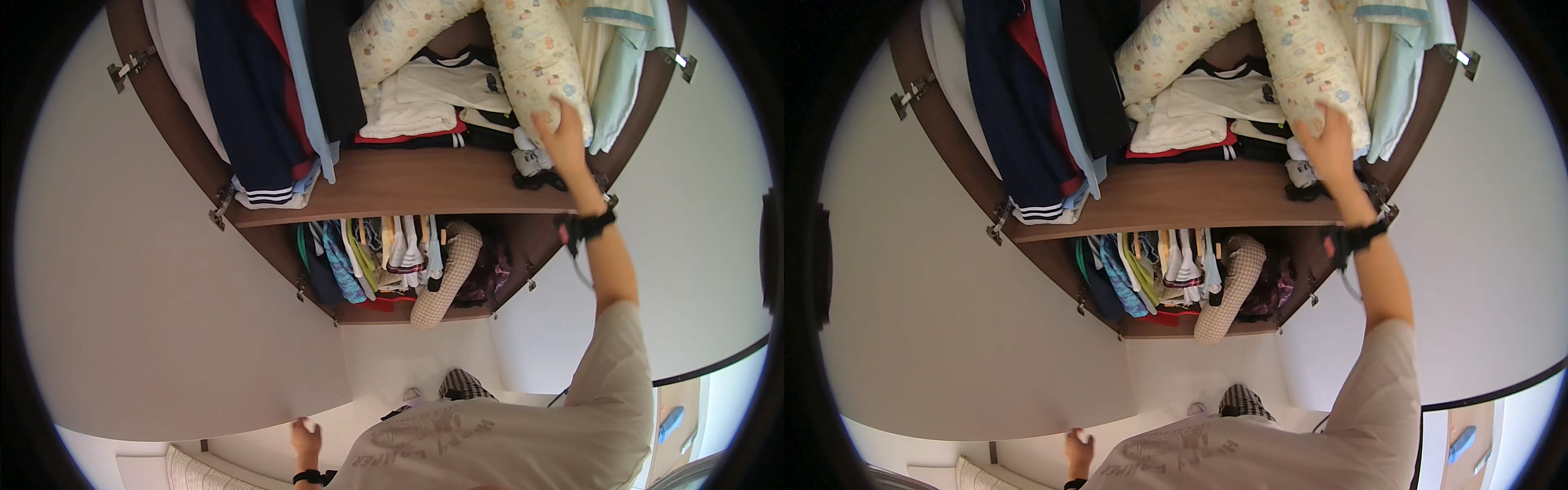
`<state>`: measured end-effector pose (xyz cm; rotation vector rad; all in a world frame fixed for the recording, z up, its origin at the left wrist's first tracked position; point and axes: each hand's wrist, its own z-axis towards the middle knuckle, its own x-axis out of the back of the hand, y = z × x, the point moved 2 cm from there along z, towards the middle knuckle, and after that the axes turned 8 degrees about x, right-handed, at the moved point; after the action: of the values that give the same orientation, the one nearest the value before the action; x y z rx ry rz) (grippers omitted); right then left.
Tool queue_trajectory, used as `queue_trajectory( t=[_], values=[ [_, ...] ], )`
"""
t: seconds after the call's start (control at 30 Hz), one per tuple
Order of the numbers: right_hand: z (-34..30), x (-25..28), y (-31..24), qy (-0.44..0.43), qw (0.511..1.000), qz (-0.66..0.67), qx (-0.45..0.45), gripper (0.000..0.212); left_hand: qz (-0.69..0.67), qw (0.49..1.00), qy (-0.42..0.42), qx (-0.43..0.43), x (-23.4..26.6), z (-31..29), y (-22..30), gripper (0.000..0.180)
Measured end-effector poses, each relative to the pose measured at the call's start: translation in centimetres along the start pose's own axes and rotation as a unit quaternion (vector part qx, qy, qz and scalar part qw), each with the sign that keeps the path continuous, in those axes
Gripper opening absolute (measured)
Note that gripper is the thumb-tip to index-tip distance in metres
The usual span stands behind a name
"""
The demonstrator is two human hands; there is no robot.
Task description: Organizing items in a wardrobe, including hanging clothes and wiping shelves and handles with a cloth.
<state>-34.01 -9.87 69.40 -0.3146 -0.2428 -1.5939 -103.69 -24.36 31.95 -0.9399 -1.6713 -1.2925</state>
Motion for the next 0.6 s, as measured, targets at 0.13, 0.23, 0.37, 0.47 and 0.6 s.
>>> queue_trajectory(
  t=[0.13, 0.23, 0.37, 0.47, 0.6],
  values=[
    [9.4, -2.4, 6.6, 0.045, 0.984, -0.170, 0.029, 0.074, -0.046, 0.973, -0.206, -0.093, -4.1, 0.3, 2.5, 0.037],
    [13.7, -3.7, 7.0, -0.047, 0.974, -0.194, -0.109, 0.093, -0.064, 0.971, -0.195, -0.122, -5.5, 2.4, 5.9, 0.033],
    [16.0, -4.5, 7.1, -0.096, 0.958, -0.196, -0.187, 0.108, -0.112, 0.973, -0.157, -0.124, -3.2, 6.4, 13.9, 0.030],
    [16.3, -5.4, 9.0, -0.047, 0.965, -0.180, -0.183, 0.101, -0.149, 0.963, -0.119, -0.189, -1.8, 8.7, 19.4, 0.027],
    [16.1, -5.1, 10.4, -0.072, 0.982, -0.098, -0.146, 0.063, -0.207, 0.927, -0.048, -0.309, 0.2, 10.4, 25.9, 0.023]
  ],
)
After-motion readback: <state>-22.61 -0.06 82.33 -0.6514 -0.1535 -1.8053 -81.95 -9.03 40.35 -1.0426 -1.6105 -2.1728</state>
